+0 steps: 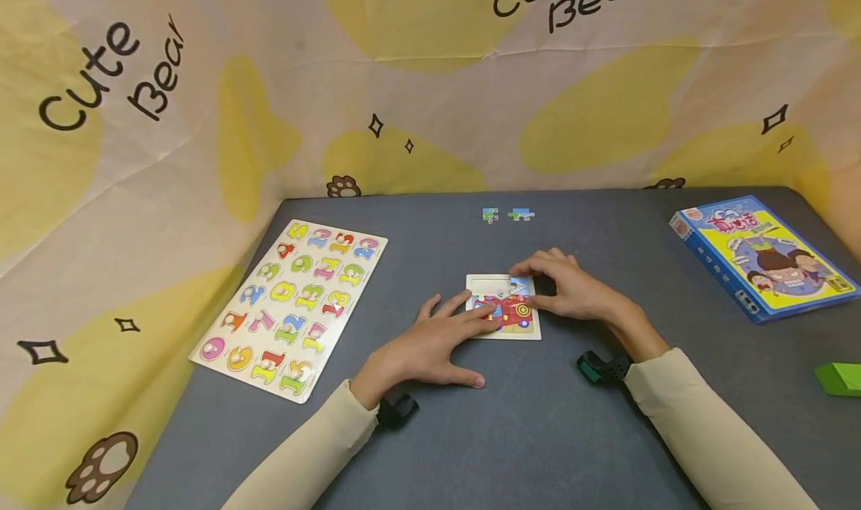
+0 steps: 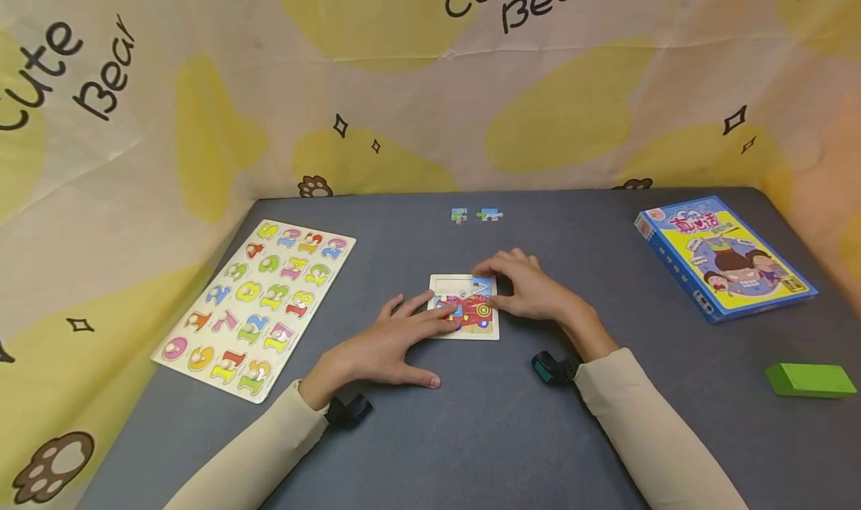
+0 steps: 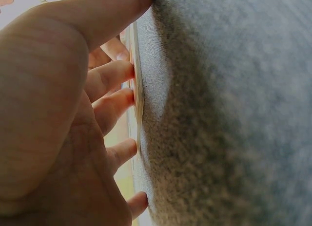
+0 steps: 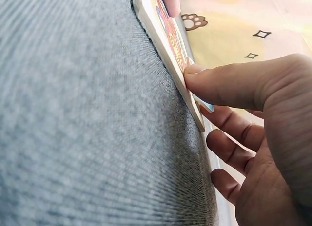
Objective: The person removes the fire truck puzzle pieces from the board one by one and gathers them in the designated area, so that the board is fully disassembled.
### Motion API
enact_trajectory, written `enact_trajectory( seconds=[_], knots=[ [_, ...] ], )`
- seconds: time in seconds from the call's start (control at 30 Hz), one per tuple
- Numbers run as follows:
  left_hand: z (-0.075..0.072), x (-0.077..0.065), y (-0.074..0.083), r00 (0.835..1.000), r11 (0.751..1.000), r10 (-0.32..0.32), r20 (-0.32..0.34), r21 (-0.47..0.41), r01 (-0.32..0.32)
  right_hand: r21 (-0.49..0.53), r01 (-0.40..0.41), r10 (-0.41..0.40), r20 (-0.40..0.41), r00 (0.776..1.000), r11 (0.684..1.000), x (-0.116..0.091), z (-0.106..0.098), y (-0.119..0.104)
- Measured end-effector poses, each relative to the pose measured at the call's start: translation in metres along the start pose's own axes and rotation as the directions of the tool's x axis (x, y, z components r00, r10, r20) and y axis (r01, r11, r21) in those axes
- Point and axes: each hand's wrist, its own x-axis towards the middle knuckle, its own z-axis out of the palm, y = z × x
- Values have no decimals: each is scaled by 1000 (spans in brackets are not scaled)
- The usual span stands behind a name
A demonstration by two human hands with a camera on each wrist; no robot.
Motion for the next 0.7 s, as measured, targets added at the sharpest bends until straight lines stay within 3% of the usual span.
enact_trajectory(
  seconds=[0.7],
  knots=[
    [-1,0,1,1000,1000,8,0,5,-8,-16,8,-9,-38,999,1000,-1,0,7]
  ],
)
